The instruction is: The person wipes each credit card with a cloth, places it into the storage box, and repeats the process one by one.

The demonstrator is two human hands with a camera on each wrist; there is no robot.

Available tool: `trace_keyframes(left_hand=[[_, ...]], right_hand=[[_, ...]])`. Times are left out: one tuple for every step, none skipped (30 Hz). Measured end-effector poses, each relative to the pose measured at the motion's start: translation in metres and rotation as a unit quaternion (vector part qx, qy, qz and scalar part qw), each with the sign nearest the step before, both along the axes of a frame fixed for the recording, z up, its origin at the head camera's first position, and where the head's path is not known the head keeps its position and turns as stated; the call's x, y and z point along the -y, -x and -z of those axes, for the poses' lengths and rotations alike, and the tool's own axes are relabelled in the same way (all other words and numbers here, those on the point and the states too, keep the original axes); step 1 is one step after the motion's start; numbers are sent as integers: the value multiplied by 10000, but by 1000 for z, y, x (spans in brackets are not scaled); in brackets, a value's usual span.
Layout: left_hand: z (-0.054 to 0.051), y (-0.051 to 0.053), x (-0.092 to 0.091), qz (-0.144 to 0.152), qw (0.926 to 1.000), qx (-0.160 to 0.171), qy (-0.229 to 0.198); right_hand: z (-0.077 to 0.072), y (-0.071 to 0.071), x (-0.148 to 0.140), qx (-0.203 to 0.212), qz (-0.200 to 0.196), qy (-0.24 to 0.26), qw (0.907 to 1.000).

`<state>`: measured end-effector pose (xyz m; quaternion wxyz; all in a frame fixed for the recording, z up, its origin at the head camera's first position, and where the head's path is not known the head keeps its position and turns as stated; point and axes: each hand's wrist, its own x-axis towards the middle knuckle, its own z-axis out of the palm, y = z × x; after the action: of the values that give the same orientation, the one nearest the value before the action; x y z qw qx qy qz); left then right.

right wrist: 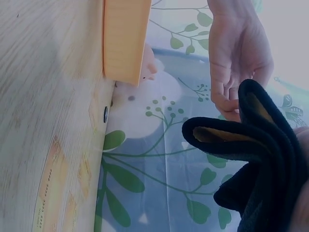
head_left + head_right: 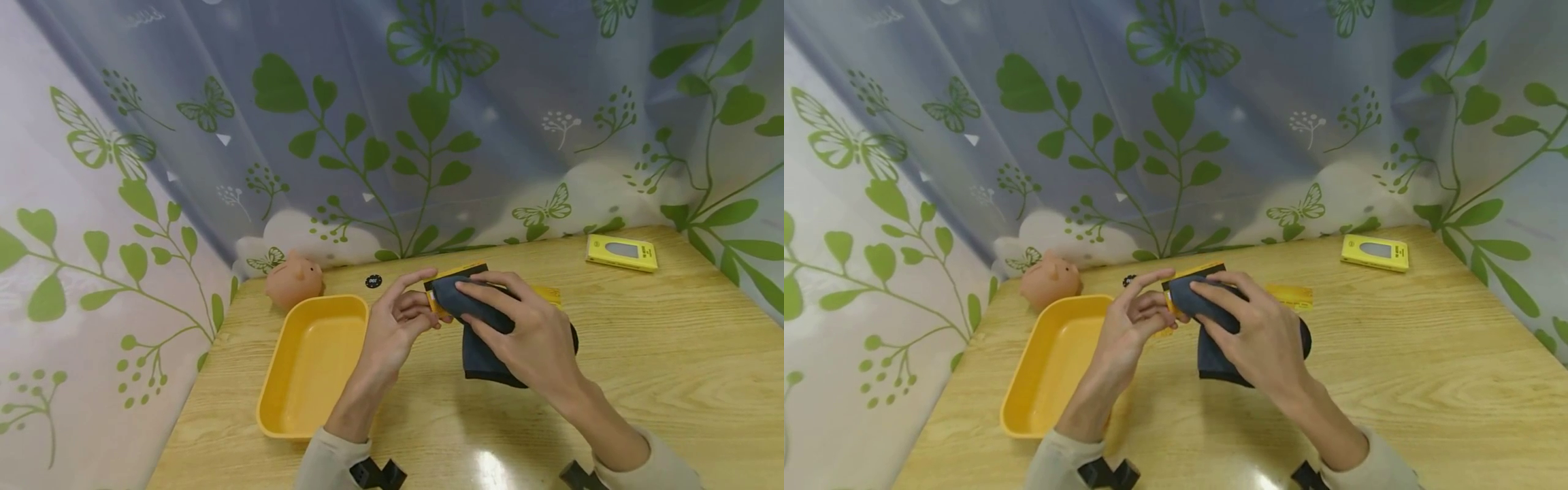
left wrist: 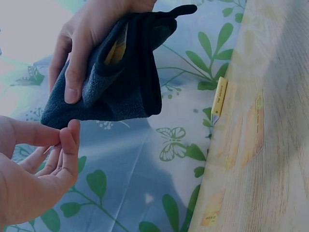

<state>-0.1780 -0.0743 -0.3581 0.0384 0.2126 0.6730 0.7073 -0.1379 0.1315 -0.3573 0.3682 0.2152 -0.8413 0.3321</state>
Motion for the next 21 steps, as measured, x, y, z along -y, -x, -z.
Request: trace_keyframes(left_hand=[[0, 0, 0, -17, 10000, 19, -1], [0, 0, 0, -33, 10000, 44, -2], [0, 0, 0, -50, 10000, 66, -10], [0, 1, 0, -61, 9999, 97, -16], [0, 1, 1, -71, 9999, 122, -20], [0, 1, 1, -87, 9998, 150, -31], [-1, 1, 1, -102, 9998, 178, -47], [-1, 0, 2, -112, 9997, 200, -63], [-2, 0, 2, -129, 9997, 207, -67], [-2, 0, 2, -144, 9996, 222, -68], [-2, 0, 3, -156, 9996, 226, -72], [-3, 0, 3, -165, 9996, 225, -78], [-3, 0, 3, -170, 9996, 228, -83], [-4, 0, 3, -176, 9995, 230, -94], [-4, 0, 4, -173, 9995, 235, -115], [-4, 0, 4, -175, 9995, 228, -129], [-4, 1, 4, -188, 9995, 220, -138], [-4, 1, 5, -198, 9995, 222, -140], [-5, 1, 5, -201, 9994, 228, -147], [-5, 1, 5, -215, 9994, 233, -151], [-5, 1, 6, -217, 9994, 228, -143]], right_hand=[[0, 0, 0, -26, 35, -28, 10000], [0, 0, -1, -50, 65, -44, 10000], [0, 0, -1, -77, 107, -82, 9999], [-1, 0, -2, -112, 144, -121, 9998], [-1, 0, -2, -149, 190, -168, 9996], [-2, 0, -3, -174, 233, -208, 9994], [-2, 1, -3, -217, 282, -265, 9990], [-2, 1, -4, -243, 313, -301, 9988], [-2, 1, -4, -283, 357, -363, 9983], [-3, 1, -5, -307, 378, -399, 9980], [-3, 2, -6, -330, 408, -439, 9977], [-3, 2, -7, -359, 442, -490, 9972], [-4, 3, -8, -379, 463, -525, 9968], [-4, 3, -9, -398, 485, -556, 9965], [-5, 3, -11, -423, 522, -603, 9959], [-5, 4, -12, -443, 551, -636, 9955], [-6, 4, -14, -466, 596, -684, 9948], [-6, 5, -16, -489, 642, -748, 9939], [-7, 6, -18, -494, 687, -785, 9933], [-8, 6, -21, -500, 748, -841, 9924], [-9, 7, -23, -501, 803, -869, 9917]])
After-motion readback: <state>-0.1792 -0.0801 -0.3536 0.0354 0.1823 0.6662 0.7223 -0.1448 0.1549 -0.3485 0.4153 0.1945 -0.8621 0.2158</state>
